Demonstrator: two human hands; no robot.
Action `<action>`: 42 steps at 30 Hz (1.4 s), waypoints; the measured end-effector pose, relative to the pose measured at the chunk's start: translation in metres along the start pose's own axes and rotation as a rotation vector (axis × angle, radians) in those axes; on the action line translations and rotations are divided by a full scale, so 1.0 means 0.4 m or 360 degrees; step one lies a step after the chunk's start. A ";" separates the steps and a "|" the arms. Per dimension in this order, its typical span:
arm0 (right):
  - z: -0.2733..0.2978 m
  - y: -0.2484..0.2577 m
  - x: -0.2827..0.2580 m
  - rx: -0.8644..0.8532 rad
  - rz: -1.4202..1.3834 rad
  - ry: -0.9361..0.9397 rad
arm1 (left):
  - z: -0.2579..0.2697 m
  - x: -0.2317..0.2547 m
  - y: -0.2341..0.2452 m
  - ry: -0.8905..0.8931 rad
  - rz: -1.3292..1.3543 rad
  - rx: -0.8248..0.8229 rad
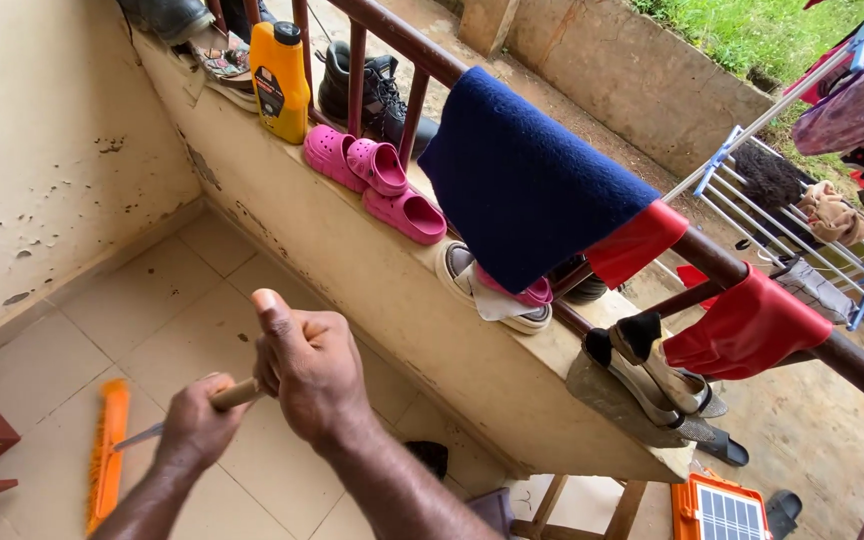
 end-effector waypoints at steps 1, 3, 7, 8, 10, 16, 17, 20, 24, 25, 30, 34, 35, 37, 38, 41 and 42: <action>0.007 0.005 -0.006 0.0003 -0.0003 0.0001 | 0.007 0.020 -0.020 -0.0002 -0.0003 -0.0002; 0.029 0.062 -0.040 0.0391 0.0202 0.0152 | 0.020 0.064 -0.057 0.0000 0.0107 0.0085; 0.076 0.172 -0.116 0.0598 0.0211 0.0206 | 0.035 0.202 -0.114 0.0042 0.0113 -0.0072; 0.086 0.189 -0.142 0.0592 0.0190 0.0250 | 0.042 0.246 -0.121 -0.0013 0.0123 -0.0148; 0.100 0.219 -0.191 0.0593 0.0169 0.0301 | 0.047 0.316 -0.125 -0.0077 0.0130 -0.0226; 0.121 0.194 -0.287 0.0217 -0.0006 0.0399 | 0.065 0.399 -0.069 -0.0239 0.0145 -0.0333; 0.118 0.178 -0.290 0.0084 -0.0145 0.0367 | 0.059 0.394 -0.049 -0.0277 0.0149 -0.0237; 0.116 0.148 -0.243 -0.0078 -0.0375 0.0241 | 0.069 0.333 -0.017 -0.0310 0.0105 -0.0073; 0.054 0.115 -0.125 -0.0081 -0.0397 0.0093 | 0.010 0.178 0.000 -0.0227 -0.0091 -0.0004; 0.047 0.110 -0.096 -0.0072 -0.0401 0.0088 | -0.006 0.147 -0.010 -0.0225 -0.0094 -0.0015; 0.033 0.155 -0.020 0.0203 -0.0073 0.0017 | -0.057 0.074 -0.145 -0.0018 -0.0329 -0.0644; 0.102 0.260 -0.077 0.0338 0.0028 0.0072 | -0.027 0.172 -0.255 -0.0082 -0.0333 -0.0674; 0.125 0.284 -0.107 0.0366 0.0024 0.0156 | -0.010 0.213 -0.281 -0.0124 -0.0306 -0.0698; 0.168 0.319 -0.161 0.0393 0.0025 0.0247 | 0.020 0.303 -0.295 -0.0173 -0.0276 -0.0719; 0.189 0.331 -0.189 0.0391 0.0052 0.0284 | 0.034 0.354 -0.286 -0.0187 -0.0190 -0.0739; 0.247 0.345 -0.259 0.0393 0.0011 0.0368 | 0.076 0.446 -0.265 -0.0341 -0.0016 -0.0734; 0.264 0.344 -0.281 0.0376 -0.0060 0.0411 | 0.089 0.471 -0.253 -0.0468 0.0075 -0.0691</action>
Point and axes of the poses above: each hand's wrist, its own z-axis away from the middle knuckle, its own y-axis out of the back of the hand, x = y × z, the point moved 7 cm from there along -z, towards the middle knuckle, and after that the axes turned 9 degrees about -z, right-handed, at the moved point
